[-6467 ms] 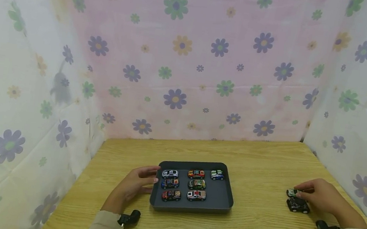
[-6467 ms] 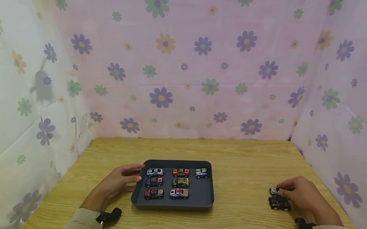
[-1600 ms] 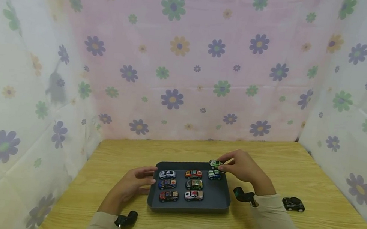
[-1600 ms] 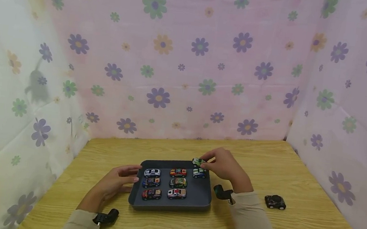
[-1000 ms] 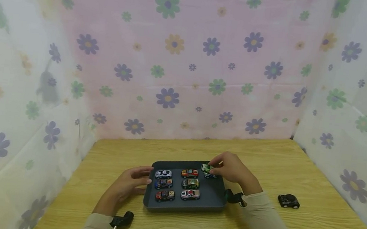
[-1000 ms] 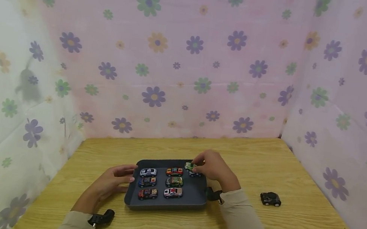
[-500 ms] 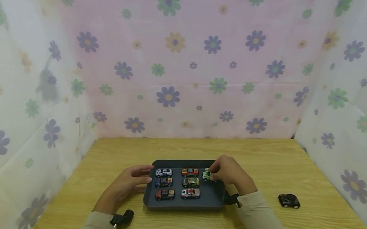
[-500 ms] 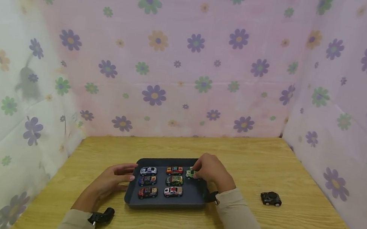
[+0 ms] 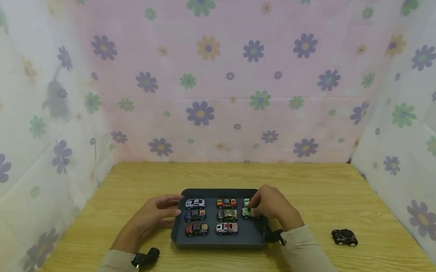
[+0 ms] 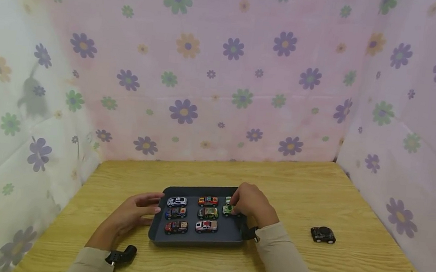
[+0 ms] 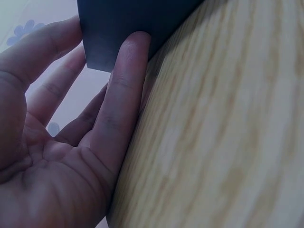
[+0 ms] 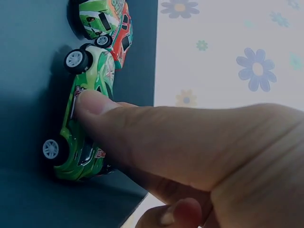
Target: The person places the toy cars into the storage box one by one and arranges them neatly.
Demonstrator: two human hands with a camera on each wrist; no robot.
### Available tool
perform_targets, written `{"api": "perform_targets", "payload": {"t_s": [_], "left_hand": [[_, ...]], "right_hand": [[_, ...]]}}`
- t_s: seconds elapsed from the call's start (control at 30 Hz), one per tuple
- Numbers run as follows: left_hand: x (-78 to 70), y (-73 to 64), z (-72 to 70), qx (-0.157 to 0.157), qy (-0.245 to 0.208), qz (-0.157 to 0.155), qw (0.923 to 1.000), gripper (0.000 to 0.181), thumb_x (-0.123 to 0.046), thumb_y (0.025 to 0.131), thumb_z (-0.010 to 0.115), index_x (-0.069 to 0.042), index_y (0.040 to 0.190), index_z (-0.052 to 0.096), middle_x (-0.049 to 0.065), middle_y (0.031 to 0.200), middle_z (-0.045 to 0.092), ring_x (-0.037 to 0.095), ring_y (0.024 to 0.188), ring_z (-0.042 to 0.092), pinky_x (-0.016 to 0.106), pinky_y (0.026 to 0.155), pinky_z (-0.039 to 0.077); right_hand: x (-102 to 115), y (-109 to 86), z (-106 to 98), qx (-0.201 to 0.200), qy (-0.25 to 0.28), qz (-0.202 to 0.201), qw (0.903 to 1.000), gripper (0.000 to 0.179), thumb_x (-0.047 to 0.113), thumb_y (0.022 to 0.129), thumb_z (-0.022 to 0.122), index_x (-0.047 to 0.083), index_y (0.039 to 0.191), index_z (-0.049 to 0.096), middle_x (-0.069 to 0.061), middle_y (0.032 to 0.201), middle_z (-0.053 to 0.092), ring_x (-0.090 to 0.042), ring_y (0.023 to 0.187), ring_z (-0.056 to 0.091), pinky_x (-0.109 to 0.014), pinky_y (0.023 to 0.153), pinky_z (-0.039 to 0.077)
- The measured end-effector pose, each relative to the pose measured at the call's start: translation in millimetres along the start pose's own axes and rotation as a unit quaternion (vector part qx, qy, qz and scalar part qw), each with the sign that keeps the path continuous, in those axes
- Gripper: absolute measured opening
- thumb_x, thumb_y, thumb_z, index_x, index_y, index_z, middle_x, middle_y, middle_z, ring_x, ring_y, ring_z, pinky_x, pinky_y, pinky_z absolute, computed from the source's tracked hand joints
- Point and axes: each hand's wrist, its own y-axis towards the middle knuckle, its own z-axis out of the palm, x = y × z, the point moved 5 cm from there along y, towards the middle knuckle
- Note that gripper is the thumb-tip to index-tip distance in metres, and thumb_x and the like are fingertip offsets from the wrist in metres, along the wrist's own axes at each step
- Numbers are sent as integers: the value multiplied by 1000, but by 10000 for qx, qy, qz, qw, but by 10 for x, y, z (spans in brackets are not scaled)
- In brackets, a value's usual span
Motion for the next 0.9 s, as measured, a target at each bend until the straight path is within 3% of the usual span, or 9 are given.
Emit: {"api": "perform_targets", "payload": {"t_s": [0.9], "left_hand": [[-14,-14,24,158,81,97,9998,65,-15,95,77,-9,154,50,25,157,44,30,123,65,49,93,61]], "right_hand": [[-20,-6,-3,-3,-210,171,9996,17,7,78,90,17,91,84,3,95,78,-15,83,70,-41,79,62]]}}
